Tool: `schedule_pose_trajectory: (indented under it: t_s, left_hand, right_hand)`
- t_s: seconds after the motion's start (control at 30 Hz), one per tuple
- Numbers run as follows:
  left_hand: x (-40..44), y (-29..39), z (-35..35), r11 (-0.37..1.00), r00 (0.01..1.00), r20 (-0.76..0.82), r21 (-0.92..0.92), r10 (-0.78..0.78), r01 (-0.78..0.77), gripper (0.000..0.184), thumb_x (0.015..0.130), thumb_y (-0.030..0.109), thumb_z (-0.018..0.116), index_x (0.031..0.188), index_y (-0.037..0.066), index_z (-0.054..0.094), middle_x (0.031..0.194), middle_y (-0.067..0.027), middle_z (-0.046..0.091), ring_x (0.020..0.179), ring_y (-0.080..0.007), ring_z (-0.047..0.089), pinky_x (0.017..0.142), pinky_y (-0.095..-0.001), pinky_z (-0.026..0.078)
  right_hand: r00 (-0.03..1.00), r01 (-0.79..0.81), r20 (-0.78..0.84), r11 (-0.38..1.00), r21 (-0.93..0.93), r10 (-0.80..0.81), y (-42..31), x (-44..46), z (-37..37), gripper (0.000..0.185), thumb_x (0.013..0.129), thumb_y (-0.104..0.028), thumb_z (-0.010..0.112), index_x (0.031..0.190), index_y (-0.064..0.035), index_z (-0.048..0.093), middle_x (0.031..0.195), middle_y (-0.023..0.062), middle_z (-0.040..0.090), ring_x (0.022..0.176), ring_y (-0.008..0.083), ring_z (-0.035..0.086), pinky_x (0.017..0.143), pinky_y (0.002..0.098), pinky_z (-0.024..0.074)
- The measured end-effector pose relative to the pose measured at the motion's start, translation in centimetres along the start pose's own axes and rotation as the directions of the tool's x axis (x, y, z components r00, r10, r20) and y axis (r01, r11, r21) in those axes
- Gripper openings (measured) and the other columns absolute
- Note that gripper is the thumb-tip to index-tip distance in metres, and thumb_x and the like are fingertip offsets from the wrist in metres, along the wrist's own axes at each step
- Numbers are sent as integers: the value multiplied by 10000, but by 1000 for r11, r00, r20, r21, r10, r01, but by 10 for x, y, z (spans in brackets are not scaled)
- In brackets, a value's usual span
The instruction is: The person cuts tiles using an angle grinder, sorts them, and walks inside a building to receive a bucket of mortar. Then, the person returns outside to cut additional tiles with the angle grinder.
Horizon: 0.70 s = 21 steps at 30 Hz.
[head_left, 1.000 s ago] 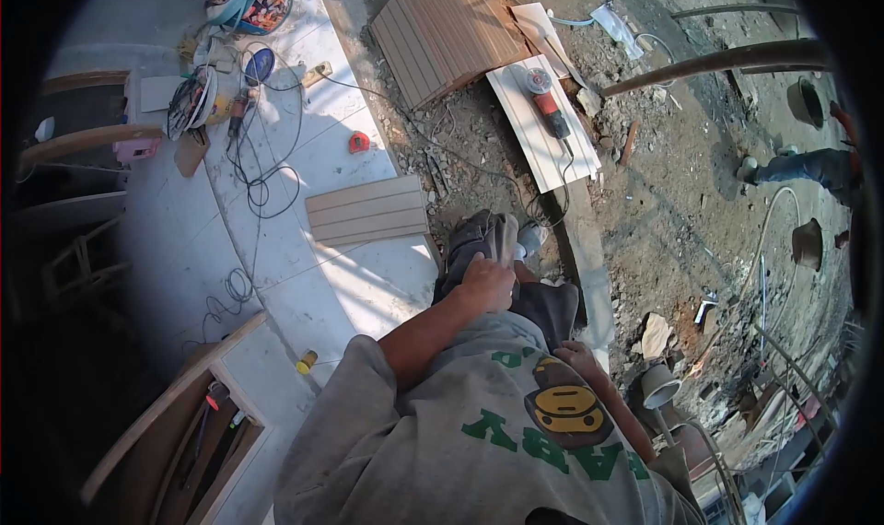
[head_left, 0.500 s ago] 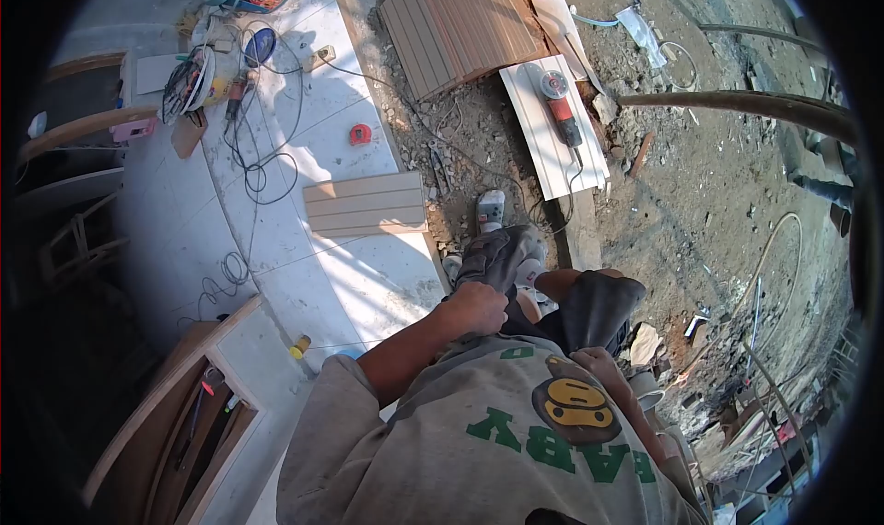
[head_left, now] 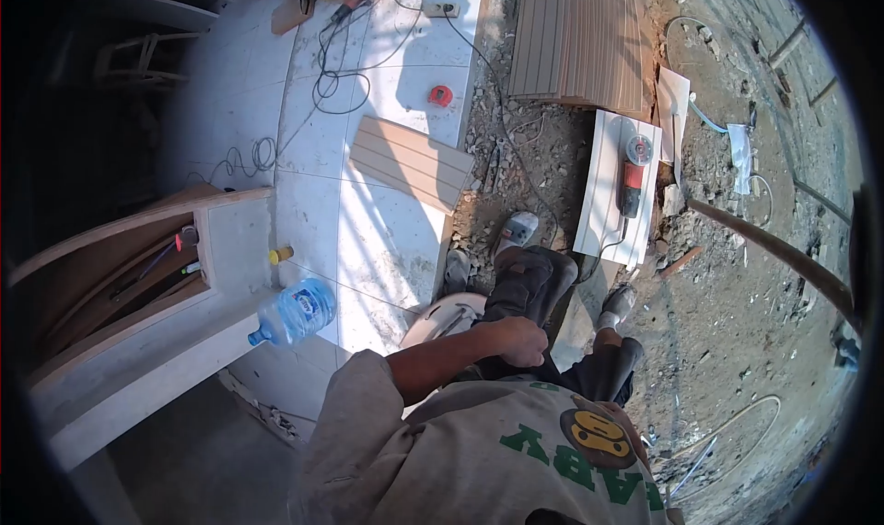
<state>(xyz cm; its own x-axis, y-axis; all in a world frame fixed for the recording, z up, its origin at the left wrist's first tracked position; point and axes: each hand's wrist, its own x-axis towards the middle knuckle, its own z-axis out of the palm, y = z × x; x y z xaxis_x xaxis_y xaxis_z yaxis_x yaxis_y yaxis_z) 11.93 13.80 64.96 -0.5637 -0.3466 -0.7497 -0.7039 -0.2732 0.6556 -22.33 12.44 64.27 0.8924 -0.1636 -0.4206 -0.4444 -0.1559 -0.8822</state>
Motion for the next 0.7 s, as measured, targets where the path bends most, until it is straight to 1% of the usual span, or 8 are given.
schedule_pose_trajectory:
  t_s: [0.07, 0.13, 0.2, 0.27, 0.37, 0.43, 0.53, 0.7]
  left_hand:
    - [34, 16, 20, 998, 996, -85, -56, 22, -27, 342, 883, 349, 514, 951, 42, 647, 887, -195, 658, 889, -368, 629, 807, -458, 470]
    - [63, 27, 27, 996, 993, -116, -76, 34, -43, 343, 887, 357, 522, 964, 44, 638, 874, -188, 658, 877, -358, 632, 803, -448, 469]
    - [97, 41, 21, 932, 996, -69, -361, -48, 19, 343, 890, 372, 539, 971, 48, 617, 848, -161, 659, 843, -337, 638, 789, -424, 468]
    - [148, 28, 19, 954, 915, -396, -295, -76, -49, 310, 882, 358, 564, 942, 56, 600, 830, -132, 664, 808, -326, 645, 749, -421, 473]
    - [221, -14, -29, 982, 735, -674, -180, -78, -61, 281, 869, 328, 585, 941, 57, 595, 832, -132, 667, 796, -321, 652, 718, -427, 485]
    - [270, -55, -57, 976, 596, -802, -157, -38, -149, 271, 862, 311, 591, 938, 51, 594, 820, -132, 667, 784, -316, 657, 702, -426, 496]
    - [328, -105, -86, 982, 480, -877, -120, -36, -145, 256, 854, 292, 591, 919, 45, 600, 784, -135, 663, 756, -323, 659, 693, -431, 510]
    - [353, -137, -88, 994, 524, -847, 110, 83, 20, 293, 842, 280, 616, 932, 1, 598, 809, -164, 660, 767, -332, 665, 702, -436, 518]
  right_hand:
    - [988, 137, 69, 991, 7, -137, 40, -7, -24, 261, 779, -179, 619, 988, -28, 654, 941, 121, 653, 853, 291, 652, 786, 333, 522]
    - [669, -743, 462, 540, 396, 582, 60, -3, -32, 263, 825, -187, 606, 1019, -11, 632, 915, 112, 651, 874, 253, 654, 794, 317, 522]
    - [673, -738, 437, 581, 343, 596, 109, 17, -46, 232, 841, -196, 598, 970, -4, 621, 856, 116, 648, 793, 238, 654, 720, 323, 525]
    - [652, -753, 389, 613, 238, 651, 163, 43, -59, 226, 874, -214, 582, 872, 11, 599, 737, 125, 642, 633, 209, 655, 573, 337, 532]
    - [860, -371, -261, 889, 269, 438, 307, 120, -86, 220, 842, -195, 590, 806, 19, 557, 664, 154, 607, 544, 246, 627, 503, 363, 497]
    - [772, -316, -556, 945, 84, 308, 350, 189, -125, 249, 837, -209, 583, 848, 36, 542, 722, 187, 609, 680, 324, 624, 638, 435, 483]
    - [664, -325, -746, 920, -219, 57, 417, 287, -153, 552, 835, -342, 633, 1192, 49, 474, 1131, 287, 546, 1072, 418, 532, 897, 490, 430]
    - [528, -604, -809, 784, -146, 256, 410, 400, -162, 939, 774, -495, 679, 1402, 47, 239, 1353, 319, 360, 1251, 471, 382, 991, 540, 386]
